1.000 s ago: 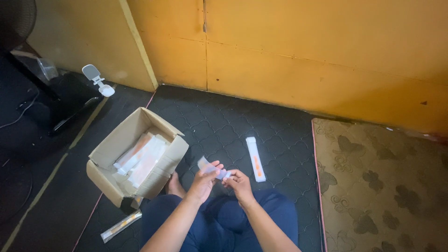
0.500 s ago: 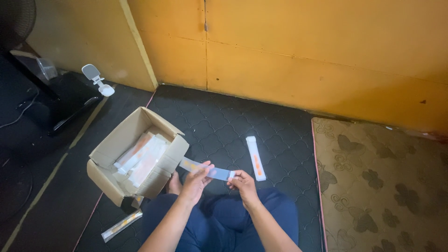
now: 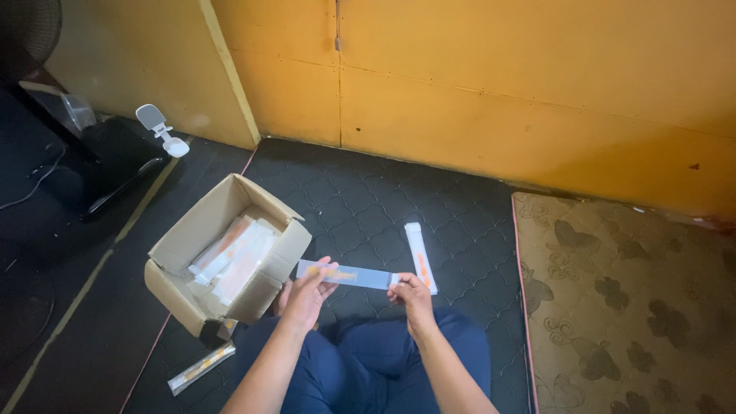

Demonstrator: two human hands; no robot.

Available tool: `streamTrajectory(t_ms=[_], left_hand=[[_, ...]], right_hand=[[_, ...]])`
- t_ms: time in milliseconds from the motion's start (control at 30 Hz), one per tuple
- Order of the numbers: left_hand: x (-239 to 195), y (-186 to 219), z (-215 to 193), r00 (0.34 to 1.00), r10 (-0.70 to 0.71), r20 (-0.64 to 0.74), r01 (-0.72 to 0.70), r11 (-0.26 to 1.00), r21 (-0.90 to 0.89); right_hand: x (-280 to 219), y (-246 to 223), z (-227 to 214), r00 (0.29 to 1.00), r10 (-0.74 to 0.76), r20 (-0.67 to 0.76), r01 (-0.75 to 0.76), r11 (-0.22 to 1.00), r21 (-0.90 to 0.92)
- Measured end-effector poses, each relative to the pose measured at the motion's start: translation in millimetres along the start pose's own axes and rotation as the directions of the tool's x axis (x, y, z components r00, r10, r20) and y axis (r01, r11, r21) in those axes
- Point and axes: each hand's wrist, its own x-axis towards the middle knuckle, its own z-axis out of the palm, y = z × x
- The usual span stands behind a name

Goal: The person removes packaged test strips from a cardboard box by hand and places them back into the box.

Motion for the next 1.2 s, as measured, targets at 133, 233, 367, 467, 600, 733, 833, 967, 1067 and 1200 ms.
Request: streamTrajectory(t_ms=[133, 233, 367, 467, 600, 733, 833, 967, 1067, 1200], left_hand=[[51.9, -31.9, -48.3, 0.999, 0.015, 0.047, -0.016, 1.0, 0.02], [54.7, -34.2, -51.6, 0.998, 0.036, 0.056, -0.037, 0.999, 0.021], [58.3, -30.8, -60.2, 0.997, 0.058, 0.059, -0.06, 0.998, 0.034], [56.7, -26.5, -64.7, 0.997, 0.06, 0.045, -0.063, 0.997, 0.05], [57.6, -28.1, -70.7, 0.997, 0.071, 0.032, -0.072, 0.996, 0.047], [55.5, -29.9, -64.9, 0.997, 0.077, 0.028, -0.077, 0.997, 0.016], [54.6, -29.5, -58.5, 0.996, 0.09, 0.029, -0.089, 0.996, -0.029], [45.0, -24.4, -45.8, 0.996, 0.088, 0.024, -0.085, 0.993, -0.087], [43.4, -25.9, -40.9, 0.996, 0.086, 0.027, -0.082, 0.99, -0.114], [44.5, -29.2, -40.5, 0.996, 0.083, 0.04, -0.077, 0.989, -0.128]], right_hand=[[1.2, 0.2, -3.3, 1.0, 0.006, 0.007, -0.006, 1.0, -0.03], [4.5, 5.0, -7.0, 1.0, 0.004, -0.004, -0.004, 1.0, -0.029], [5.9, 4.7, -11.3, 0.999, 0.0, -0.037, 0.0, 1.0, 0.002], [10.2, 8.9, -17.9, 0.999, 0.0, -0.044, 0.001, 1.0, 0.018], [15.6, 18.1, -22.8, 1.0, 0.01, -0.025, -0.007, 0.994, 0.106], [15.7, 25.1, -20.5, 0.998, 0.066, 0.006, -0.064, 0.948, 0.313], [3.0, 10.3, -9.6, 0.99, 0.115, 0.079, -0.139, 0.847, 0.513], [-3.0, 6.2, 0.9, 0.972, 0.103, 0.214, -0.209, 0.794, 0.571], [1.0, 17.3, 8.5, 0.967, 0.074, 0.244, -0.194, 0.835, 0.515], [-3.6, 18.1, 36.0, 0.968, 0.035, 0.25, -0.111, 0.949, 0.297]])
